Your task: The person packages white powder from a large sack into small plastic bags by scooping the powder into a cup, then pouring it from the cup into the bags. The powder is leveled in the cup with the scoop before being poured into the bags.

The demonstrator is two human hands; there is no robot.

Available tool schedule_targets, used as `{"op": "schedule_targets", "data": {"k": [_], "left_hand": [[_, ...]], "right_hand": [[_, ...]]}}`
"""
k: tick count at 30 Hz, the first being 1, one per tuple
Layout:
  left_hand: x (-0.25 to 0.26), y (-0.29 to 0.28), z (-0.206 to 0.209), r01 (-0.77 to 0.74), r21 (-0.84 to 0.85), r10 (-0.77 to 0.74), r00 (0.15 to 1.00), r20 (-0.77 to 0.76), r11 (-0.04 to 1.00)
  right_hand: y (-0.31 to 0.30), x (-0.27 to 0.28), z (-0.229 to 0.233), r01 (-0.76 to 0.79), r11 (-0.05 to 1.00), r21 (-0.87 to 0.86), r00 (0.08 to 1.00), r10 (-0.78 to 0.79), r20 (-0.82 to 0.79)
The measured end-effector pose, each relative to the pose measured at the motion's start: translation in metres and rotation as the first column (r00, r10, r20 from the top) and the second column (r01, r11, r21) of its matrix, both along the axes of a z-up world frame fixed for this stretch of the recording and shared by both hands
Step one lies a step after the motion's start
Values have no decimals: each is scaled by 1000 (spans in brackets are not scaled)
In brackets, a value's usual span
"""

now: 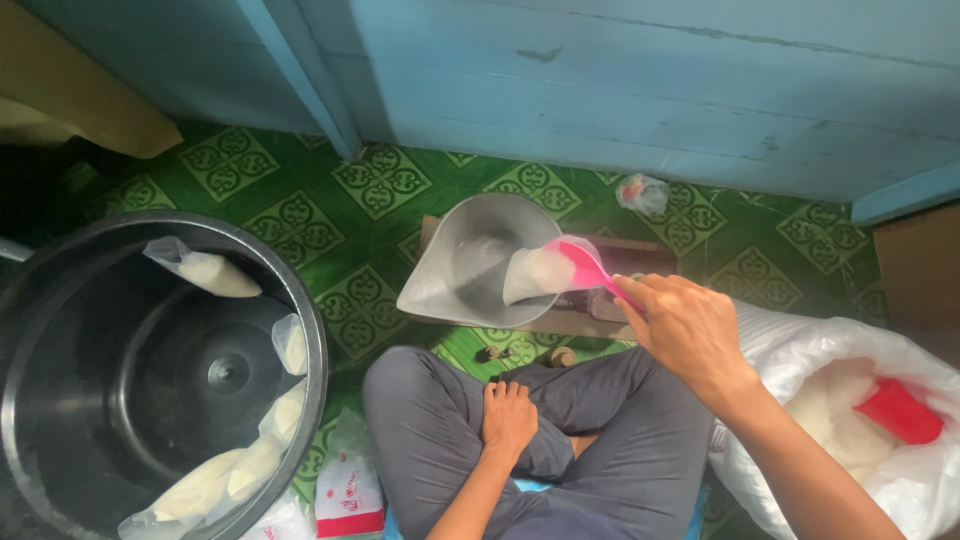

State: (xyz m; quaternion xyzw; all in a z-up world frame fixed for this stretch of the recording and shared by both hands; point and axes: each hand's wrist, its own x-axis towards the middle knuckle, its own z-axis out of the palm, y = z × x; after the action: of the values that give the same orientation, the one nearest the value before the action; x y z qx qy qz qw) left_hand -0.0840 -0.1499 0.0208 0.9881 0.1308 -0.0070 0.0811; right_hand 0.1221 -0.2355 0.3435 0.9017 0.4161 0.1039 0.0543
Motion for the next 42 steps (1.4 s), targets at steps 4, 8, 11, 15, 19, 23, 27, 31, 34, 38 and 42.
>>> {"op": "schedule_targets", "data": {"k": [4,8,11,15,19,23,27,31,34,38,42], "left_hand": [[0,0,1,1,12,-1,1000,9,1000],[0,1,3,0,10,0,1000,10,1000],[1,1,5,1,33,-1,1000,10,999],[0,1,5,7,9,-7,1000,-1,1000],[-1,1,6,10,-1,-10,1000,-5,1000],[-2,1,11,12,12,-13,998,57,1000],[-2,1,18,21,-2,-21,994,104,1000],[-3,1,23,32,20,-34,993,114,999],[-2,0,27,46,25,-49,991,122,999],[-1,-3,31,33,62,-38,996,83,998],[2,-6,34,72,93,-86,984,154,993]], "right_hand": [[-3,-3,0,-29,999,13,999,28,43],[-8,-5,1,-46,999,2,996,46,73],[-12,-4,2,-39,999,23,995,37,96],[-18,-6,14,6,1000,28,997,-8,76],[-30,-8,24,81,982,172,996,-87,26],[-47,-11,34,173,908,383,983,-180,-18],[-67,-24,53,328,760,561,943,-225,-246],[-100,-38,61,548,566,616,832,-288,-474],[-133,-46,61,697,421,581,715,-346,-607],[-196,-56,30,749,338,570,661,-423,-620],[-253,-69,3,811,191,553,566,-492,-661]]}}
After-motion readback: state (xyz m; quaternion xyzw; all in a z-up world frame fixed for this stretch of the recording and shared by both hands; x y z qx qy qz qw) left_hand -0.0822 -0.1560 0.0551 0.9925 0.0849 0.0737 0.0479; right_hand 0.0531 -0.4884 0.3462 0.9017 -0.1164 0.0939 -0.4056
